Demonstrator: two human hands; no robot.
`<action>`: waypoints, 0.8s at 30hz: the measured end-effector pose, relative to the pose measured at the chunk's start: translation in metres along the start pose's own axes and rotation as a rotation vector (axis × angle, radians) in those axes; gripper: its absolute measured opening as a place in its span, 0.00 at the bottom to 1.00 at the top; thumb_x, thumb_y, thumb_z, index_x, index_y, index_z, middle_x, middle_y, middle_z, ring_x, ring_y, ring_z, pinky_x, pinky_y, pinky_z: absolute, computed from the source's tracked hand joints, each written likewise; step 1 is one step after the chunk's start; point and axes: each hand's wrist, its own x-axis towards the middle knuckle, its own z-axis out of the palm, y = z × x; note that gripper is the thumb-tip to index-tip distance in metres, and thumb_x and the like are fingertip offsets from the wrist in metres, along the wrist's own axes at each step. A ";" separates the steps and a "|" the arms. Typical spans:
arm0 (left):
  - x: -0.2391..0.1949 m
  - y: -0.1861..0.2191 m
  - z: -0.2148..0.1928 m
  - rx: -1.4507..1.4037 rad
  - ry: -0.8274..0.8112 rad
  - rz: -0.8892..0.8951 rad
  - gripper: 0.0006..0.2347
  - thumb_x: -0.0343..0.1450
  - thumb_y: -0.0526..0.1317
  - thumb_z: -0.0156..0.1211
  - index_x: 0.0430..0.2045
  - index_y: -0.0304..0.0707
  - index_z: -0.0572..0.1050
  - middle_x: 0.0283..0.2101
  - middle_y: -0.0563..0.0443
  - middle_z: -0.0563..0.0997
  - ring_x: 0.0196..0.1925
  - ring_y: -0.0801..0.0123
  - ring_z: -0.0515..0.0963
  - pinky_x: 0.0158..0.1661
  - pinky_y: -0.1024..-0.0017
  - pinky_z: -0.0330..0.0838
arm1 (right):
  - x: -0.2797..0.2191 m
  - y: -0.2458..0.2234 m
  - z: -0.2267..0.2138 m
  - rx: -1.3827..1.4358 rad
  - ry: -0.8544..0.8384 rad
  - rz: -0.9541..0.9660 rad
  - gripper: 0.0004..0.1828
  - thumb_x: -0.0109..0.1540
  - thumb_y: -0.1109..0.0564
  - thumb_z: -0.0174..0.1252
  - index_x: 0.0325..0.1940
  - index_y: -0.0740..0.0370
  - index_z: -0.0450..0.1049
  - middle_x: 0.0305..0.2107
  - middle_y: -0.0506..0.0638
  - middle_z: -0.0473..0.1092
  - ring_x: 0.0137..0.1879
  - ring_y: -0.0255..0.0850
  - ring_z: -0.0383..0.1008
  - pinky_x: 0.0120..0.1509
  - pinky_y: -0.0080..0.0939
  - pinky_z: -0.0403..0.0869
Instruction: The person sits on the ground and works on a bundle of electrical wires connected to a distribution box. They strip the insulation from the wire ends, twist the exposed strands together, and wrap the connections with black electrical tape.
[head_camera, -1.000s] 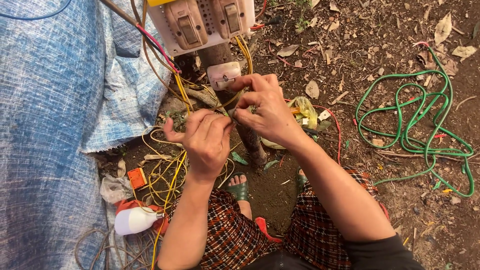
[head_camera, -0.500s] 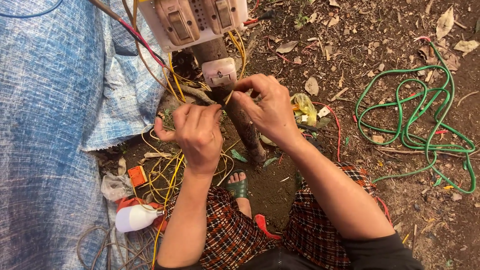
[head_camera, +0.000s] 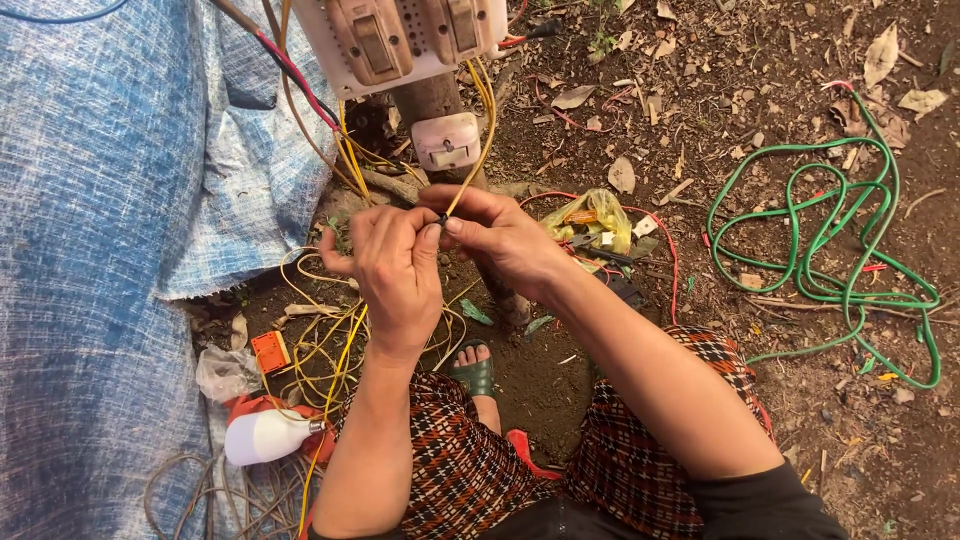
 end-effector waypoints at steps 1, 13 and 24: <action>0.000 0.000 0.000 -0.024 -0.007 -0.001 0.12 0.80 0.45 0.49 0.34 0.44 0.79 0.30 0.55 0.77 0.50 0.65 0.73 0.61 0.37 0.34 | 0.001 0.008 -0.003 0.063 -0.015 0.022 0.21 0.67 0.57 0.58 0.65 0.62 0.71 0.49 0.53 0.75 0.43 0.32 0.75 0.42 0.27 0.72; 0.003 0.004 -0.016 -0.241 -0.101 -0.041 0.11 0.79 0.44 0.48 0.35 0.42 0.79 0.30 0.53 0.76 0.49 0.67 0.70 0.61 0.38 0.33 | 0.016 0.012 -0.017 0.180 -0.234 -0.008 0.16 0.68 0.54 0.57 0.58 0.61 0.69 0.50 0.51 0.69 0.51 0.36 0.69 0.47 0.33 0.76; 0.005 -0.002 -0.016 -0.219 -0.091 -0.019 0.10 0.79 0.45 0.53 0.33 0.44 0.79 0.29 0.56 0.76 0.47 0.68 0.71 0.62 0.41 0.35 | 0.012 -0.004 -0.012 -0.071 -0.040 -0.063 0.10 0.63 0.59 0.65 0.45 0.68 0.78 0.28 0.48 0.71 0.35 0.32 0.68 0.38 0.30 0.70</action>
